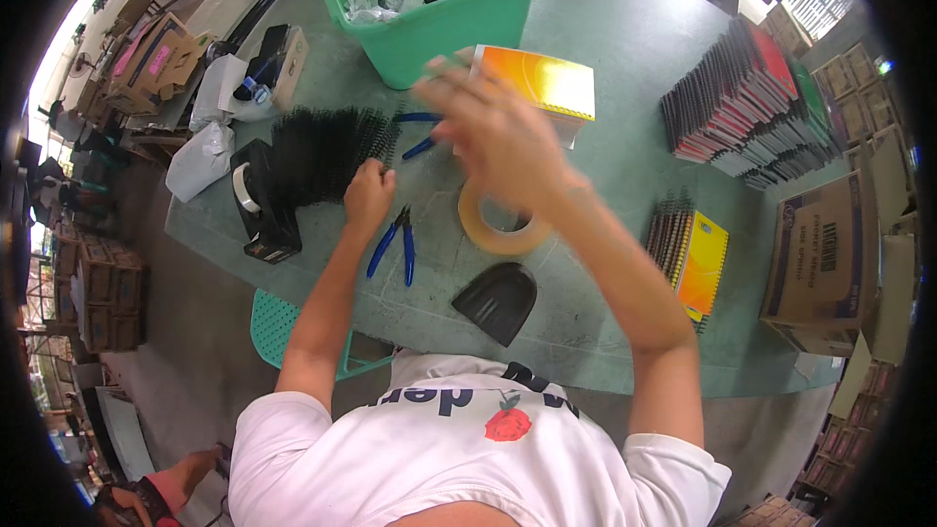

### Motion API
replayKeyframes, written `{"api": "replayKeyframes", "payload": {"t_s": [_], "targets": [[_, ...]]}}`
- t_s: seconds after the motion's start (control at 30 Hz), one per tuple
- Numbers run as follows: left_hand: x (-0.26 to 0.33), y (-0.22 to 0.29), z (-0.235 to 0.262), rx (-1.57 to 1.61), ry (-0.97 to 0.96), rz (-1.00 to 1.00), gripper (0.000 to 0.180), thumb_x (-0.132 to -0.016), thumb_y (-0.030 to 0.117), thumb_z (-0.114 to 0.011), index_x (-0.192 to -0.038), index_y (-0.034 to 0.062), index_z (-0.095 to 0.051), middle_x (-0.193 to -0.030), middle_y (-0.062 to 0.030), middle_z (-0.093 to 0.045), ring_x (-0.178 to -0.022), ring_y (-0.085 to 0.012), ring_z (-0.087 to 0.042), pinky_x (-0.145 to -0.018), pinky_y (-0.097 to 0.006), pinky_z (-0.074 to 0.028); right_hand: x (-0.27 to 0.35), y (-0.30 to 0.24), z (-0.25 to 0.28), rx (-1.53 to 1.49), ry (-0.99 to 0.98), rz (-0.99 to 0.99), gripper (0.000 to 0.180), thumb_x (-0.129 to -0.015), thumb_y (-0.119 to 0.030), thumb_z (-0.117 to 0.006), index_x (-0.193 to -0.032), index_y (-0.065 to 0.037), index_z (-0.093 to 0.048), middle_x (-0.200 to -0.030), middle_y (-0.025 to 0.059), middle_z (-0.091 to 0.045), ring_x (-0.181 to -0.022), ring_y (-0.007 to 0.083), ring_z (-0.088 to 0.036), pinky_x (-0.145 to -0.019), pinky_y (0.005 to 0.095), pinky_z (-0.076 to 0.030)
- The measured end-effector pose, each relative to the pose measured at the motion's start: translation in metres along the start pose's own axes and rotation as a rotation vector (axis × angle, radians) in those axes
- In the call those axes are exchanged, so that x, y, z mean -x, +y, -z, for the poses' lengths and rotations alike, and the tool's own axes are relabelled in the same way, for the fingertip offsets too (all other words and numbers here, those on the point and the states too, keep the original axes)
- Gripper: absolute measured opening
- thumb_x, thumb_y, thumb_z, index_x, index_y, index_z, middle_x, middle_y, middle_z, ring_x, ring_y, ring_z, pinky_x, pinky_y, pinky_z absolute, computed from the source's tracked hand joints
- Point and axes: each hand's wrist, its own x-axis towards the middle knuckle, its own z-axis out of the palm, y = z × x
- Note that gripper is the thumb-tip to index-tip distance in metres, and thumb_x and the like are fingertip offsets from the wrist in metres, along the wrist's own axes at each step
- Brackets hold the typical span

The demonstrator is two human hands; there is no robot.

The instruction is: The person inserts a plastic spiral spine into a notebook by hand, trims the excess with pliers, and places the finished notebook onto a stack.

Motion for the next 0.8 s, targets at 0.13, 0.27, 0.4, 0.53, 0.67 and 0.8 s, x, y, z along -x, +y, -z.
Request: {"api": "replayKeyframes", "payload": {"t_s": [0.13,0.27,0.4,0.53,0.67,0.8], "targets": [[-0.017,0.003,0.048,0.417,-0.056,0.288,0.019,-0.083,0.016,-0.065,-0.094,0.0009,-0.059,-0.072,-0.0091,-0.061,-0.055,-0.0161,-0.058,-0.048,-0.030,-0.045,0.001,0.066,-0.010,0.445,-0.145,-0.016,0.033,-0.089,-0.019,-0.056,-0.122,-0.021,-0.056,-0.134,0.0087,-0.048,-0.127,0.0317,-0.041,-0.104,0.0442,-0.036],[-0.034,0.010,0.122,0.824,-0.028,0.483,0.021,-0.084,0.018,-0.068,-0.096,0.0019,-0.061,-0.072,-0.0015,-0.059,-0.056,-0.0048,-0.051,-0.043,-0.019,-0.038,-0.013,0.059,-0.006,0.371,-0.451,-0.176,0.036,-0.088,-0.017,-0.057,-0.124,-0.021,-0.056,-0.136,0.0088,-0.047,-0.125,0.0298,-0.043,-0.099,0.0419,-0.043],[-0.042,0.016,0.162,1.117,0.037,0.372,0.016,-0.086,0.012,-0.066,-0.098,0.0013,-0.061,-0.072,-0.0010,-0.057,-0.058,-0.0056,-0.052,-0.046,-0.018,-0.039,-0.038,0.062,0.008,0.220,-0.624,-0.198,0.031,-0.085,-0.013,-0.059,-0.116,-0.017,-0.061,-0.128,0.0094,-0.053,-0.112,0.0287,-0.054,-0.092,0.0405,-0.047],[-0.044,0.030,0.174,1.245,0.029,0.300,0.016,-0.087,0.011,-0.065,-0.099,0.0016,-0.060,-0.072,-0.0009,-0.056,-0.060,-0.0080,-0.053,-0.048,-0.019,-0.040,-0.050,0.076,0.015,0.108,-0.689,-0.166,0.030,-0.082,-0.010,-0.062,-0.111,-0.014,-0.063,-0.121,0.0094,-0.057,-0.104,0.0284,-0.058,-0.088,0.0402,-0.048],[-0.043,0.039,0.174,1.312,0.026,0.328,0.015,-0.087,0.010,-0.064,-0.099,0.0012,-0.060,-0.072,-0.0010,-0.055,-0.061,-0.0093,-0.053,-0.049,-0.019,-0.042,-0.053,0.077,0.018,0.118,-0.695,-0.087,0.028,-0.079,-0.009,-0.063,-0.107,-0.010,-0.063,-0.116,0.0102,-0.059,-0.102,0.0288,-0.059,-0.087,0.0402,-0.049],[-0.044,0.046,0.167,1.332,-0.054,0.303,0.017,-0.086,0.009,-0.065,-0.099,-0.0009,-0.061,-0.074,-0.0023,-0.059,-0.061,-0.0083,-0.055,-0.050,-0.020,-0.043,-0.054,0.086,0.019,0.054,-0.692,-0.075,0.027,-0.078,-0.007,-0.064,-0.105,-0.009,-0.062,-0.112,0.0107,-0.059,-0.100,0.0292,-0.059,-0.087,0.0403,-0.048]]}}
